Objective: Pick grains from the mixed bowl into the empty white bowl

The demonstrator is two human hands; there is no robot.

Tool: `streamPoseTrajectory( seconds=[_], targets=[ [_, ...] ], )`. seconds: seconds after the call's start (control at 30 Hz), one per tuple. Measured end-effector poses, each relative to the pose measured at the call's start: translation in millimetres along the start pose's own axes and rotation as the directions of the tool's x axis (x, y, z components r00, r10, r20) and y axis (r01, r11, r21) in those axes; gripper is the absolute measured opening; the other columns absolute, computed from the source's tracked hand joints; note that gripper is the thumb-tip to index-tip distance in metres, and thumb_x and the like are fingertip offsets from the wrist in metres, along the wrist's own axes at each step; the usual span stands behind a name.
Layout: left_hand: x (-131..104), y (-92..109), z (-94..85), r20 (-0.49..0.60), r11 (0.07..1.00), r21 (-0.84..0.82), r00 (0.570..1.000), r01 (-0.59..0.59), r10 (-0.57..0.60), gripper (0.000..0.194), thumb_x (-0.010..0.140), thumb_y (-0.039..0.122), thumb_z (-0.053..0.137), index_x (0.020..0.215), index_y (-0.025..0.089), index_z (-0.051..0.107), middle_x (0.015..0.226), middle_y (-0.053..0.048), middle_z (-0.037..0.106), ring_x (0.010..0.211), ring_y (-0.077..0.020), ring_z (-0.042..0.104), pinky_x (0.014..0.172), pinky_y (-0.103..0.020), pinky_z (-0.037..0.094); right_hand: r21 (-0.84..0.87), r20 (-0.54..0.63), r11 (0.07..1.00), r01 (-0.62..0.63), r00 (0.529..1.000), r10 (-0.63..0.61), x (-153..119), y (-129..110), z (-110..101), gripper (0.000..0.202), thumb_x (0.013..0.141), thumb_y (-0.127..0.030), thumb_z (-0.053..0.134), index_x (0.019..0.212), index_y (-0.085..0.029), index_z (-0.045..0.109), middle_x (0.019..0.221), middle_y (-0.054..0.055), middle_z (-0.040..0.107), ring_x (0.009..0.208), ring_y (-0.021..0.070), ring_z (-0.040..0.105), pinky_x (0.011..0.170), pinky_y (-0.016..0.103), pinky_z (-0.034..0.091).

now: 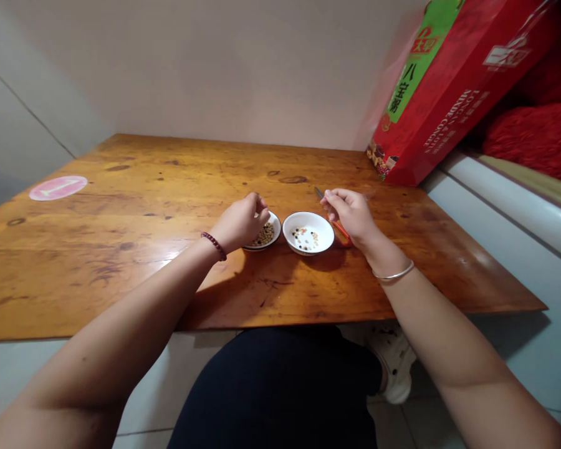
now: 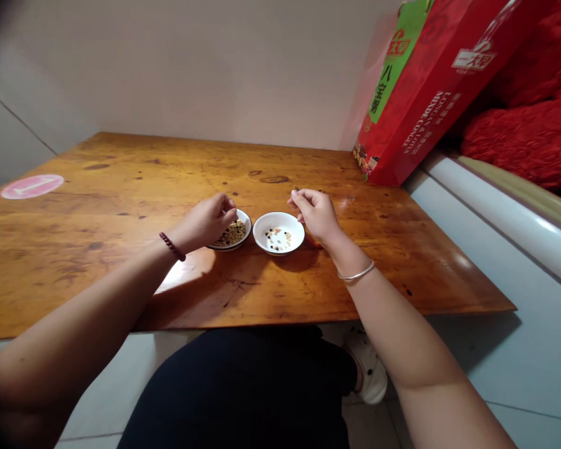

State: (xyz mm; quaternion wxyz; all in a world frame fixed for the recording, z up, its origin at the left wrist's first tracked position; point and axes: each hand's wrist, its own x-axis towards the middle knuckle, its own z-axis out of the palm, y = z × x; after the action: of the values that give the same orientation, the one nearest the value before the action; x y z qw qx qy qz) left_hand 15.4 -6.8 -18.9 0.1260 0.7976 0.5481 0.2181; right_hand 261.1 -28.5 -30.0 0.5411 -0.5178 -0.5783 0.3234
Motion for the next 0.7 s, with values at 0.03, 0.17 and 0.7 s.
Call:
streamPoseTrajectory(
  seconds=[0.03, 0.17, 0.7],
  targets=[
    [0, 2, 0.4, -0.01, 0.997, -0.065, 0.999, -0.035, 0.034, 0.008, 0.092, 0.027, 0.052, 0.092, 0.019, 0.056, 0.088, -0.008, 0.072, 0.078, -0.0217, 0.065, 0.068, -0.031, 0.046, -0.001, -0.008, 1.0, 0.024, 1.0, -0.024, -1, -1, 1, 0.055, 0.075, -0.073, 0.069, 0.07, -0.019, 0.063, 0.066, 0.0, 0.061, 0.047, 0.0069, 0.045, 0.046, 0.024, 0.04],
    [-6, 11, 1.3, -0.057, 0.948, -0.228, 0.975, -0.222, 0.214, 0.007, 0.093, 0.026, 0.052, 0.093, 0.02, 0.051, 0.086, -0.004, 0.068, 0.071, -0.0163, 0.06, 0.065, -0.028, 0.042, 0.0, 0.026, 0.992, 0.127, 0.992, -0.127, -6, -4, 5, 0.055, 0.074, -0.074, 0.068, 0.067, -0.019, 0.065, 0.057, -0.002, 0.057, 0.047, 0.0081, 0.044, 0.044, 0.024, 0.037],
    [-16, 18, 4.3, -0.102, 0.877, -0.351, 0.945, -0.328, 0.312, 0.006, 0.081, 0.018, 0.061, 0.087, 0.018, 0.063, 0.083, 0.001, 0.07, 0.074, -0.0119, 0.063, 0.064, -0.022, 0.045, -0.049, 0.03, 0.967, 0.251, 0.968, -0.25, -13, -2, 9, 0.036, 0.087, -0.049, 0.067, 0.067, -0.019, 0.069, 0.061, 0.0, 0.065, 0.052, 0.0101, 0.051, 0.055, 0.026, 0.042]
  ],
)
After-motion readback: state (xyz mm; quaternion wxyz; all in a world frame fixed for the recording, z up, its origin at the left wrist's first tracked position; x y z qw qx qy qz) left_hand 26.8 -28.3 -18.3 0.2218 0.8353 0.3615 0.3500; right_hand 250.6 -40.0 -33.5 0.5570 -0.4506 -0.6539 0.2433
